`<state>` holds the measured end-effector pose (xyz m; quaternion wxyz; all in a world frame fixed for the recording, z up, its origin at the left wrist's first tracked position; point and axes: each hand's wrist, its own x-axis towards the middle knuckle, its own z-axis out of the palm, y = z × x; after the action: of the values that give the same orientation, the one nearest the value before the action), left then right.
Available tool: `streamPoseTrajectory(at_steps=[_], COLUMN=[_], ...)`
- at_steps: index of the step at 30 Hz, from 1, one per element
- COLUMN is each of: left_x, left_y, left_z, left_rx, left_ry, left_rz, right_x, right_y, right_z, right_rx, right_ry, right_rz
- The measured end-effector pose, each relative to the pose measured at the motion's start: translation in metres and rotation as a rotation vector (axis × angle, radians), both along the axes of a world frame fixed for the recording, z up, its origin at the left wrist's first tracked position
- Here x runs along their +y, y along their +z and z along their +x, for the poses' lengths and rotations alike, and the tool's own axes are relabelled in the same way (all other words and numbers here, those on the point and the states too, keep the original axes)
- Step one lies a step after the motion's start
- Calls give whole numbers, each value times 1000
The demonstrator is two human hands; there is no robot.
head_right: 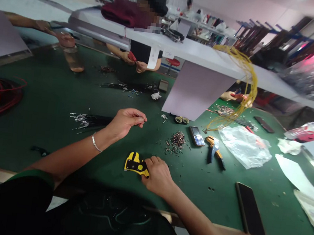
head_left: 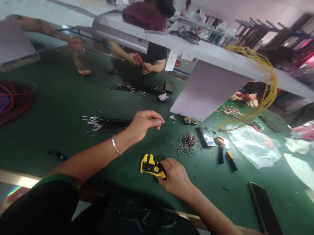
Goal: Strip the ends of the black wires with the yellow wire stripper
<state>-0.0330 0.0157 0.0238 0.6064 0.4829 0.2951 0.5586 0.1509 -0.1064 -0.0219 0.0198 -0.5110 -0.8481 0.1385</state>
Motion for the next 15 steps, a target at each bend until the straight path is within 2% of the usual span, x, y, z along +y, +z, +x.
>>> streamPoseTrajectory(at_steps=[4,9,12,15], left_x=[-2,-18,-26,-29], left_y=[3,17,20,19], left_z=[0,5,6,5], left_rx=[-2,54,106,187], left_ry=[-11,-19,-20,-23], left_rz=[29,85,134,203], right_x=[-5,-11,-8,0], right_y=[9,18,21,31], right_z=[-10,-13,-9,-4], right_rx=[-91,-80,168,701], right_ry=[-26,-49,-161,-346], right_rz=[-38,-68,-72,-115])
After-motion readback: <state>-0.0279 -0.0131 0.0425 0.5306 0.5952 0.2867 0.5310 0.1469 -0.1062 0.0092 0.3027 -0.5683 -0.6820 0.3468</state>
